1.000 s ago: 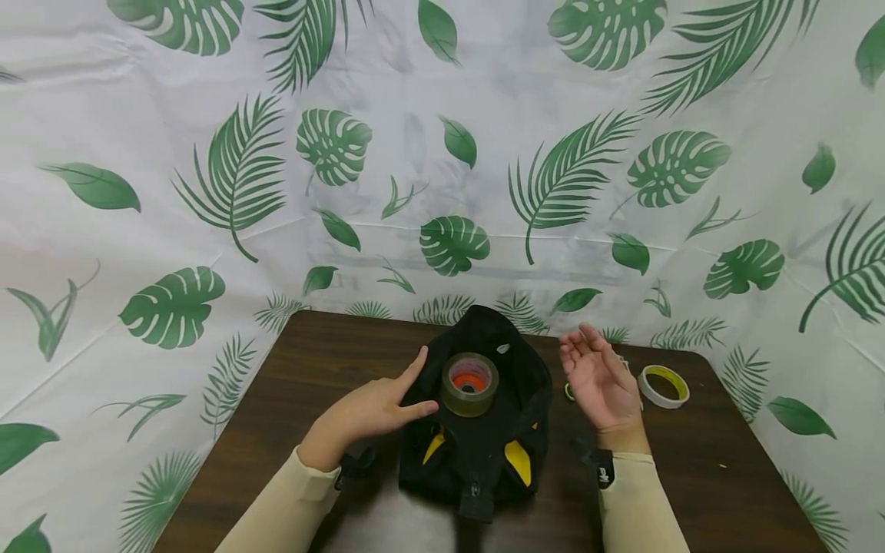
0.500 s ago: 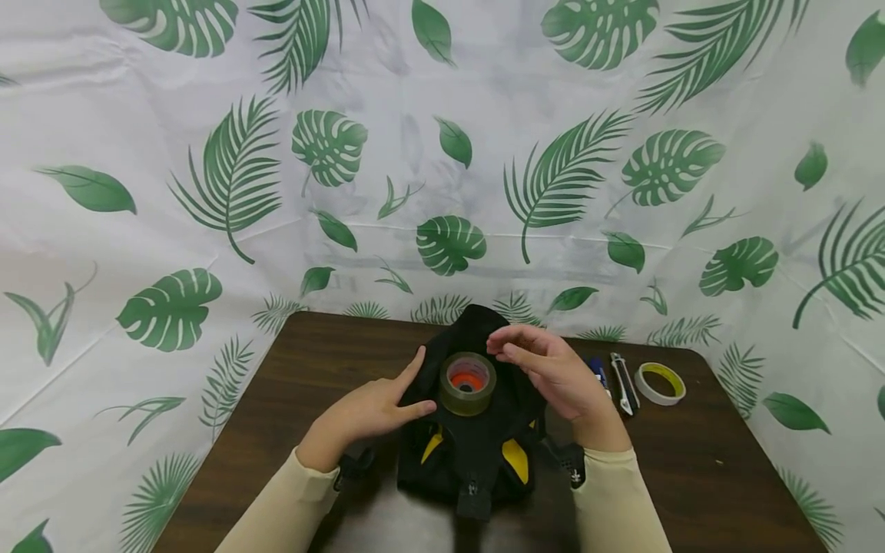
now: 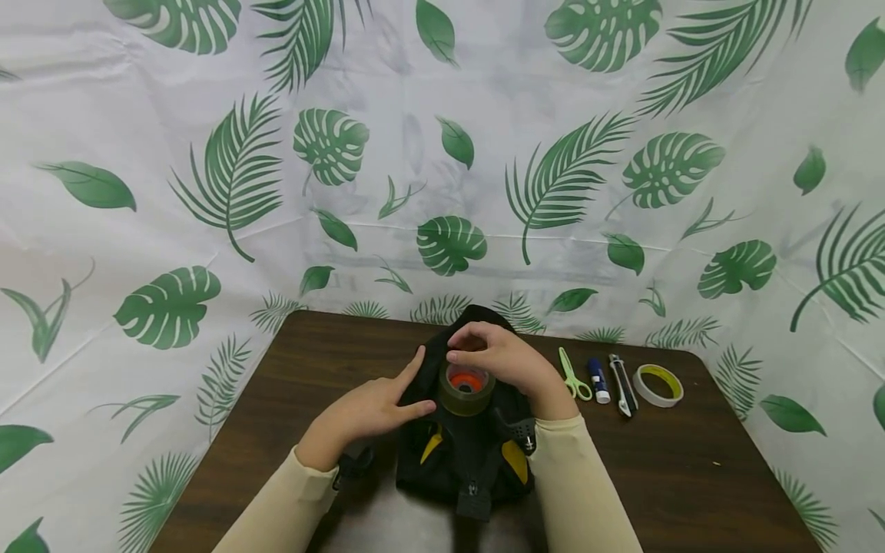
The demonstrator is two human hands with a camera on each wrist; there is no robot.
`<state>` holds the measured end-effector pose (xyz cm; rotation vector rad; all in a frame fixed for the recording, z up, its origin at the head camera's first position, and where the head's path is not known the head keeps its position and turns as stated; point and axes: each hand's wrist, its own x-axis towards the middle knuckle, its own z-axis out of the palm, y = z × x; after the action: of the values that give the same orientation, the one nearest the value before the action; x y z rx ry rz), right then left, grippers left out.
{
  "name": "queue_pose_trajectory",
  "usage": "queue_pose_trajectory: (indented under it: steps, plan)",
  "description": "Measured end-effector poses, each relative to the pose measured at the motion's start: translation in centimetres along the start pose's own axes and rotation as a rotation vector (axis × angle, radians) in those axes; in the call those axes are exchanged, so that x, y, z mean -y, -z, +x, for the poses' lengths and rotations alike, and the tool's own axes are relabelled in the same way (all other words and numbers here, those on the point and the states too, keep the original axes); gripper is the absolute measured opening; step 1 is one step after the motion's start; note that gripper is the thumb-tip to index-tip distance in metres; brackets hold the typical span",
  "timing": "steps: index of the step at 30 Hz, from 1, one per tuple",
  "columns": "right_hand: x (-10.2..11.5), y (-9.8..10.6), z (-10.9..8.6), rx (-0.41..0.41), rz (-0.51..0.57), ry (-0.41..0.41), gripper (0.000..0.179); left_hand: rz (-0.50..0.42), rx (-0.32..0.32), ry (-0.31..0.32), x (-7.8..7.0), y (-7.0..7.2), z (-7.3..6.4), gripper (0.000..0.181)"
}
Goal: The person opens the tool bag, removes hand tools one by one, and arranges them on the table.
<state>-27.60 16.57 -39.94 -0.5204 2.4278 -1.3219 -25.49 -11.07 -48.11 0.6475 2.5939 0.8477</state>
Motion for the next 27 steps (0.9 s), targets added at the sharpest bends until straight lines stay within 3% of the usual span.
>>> queue_pose_trajectory:
  steps: [11,27]
  plan:
    - [-4.3,-1.7,2.7,-0.096,-0.160,-0.218,0.076,0.000,0.011,0.000,-0.1,0.1,0.0,0.099]
    - [-7.1,-3.0,3.3,-0.073,-0.169,-0.294,0.099,-0.003,0.008,-0.016,0.2,0.0,-0.1,0.101]
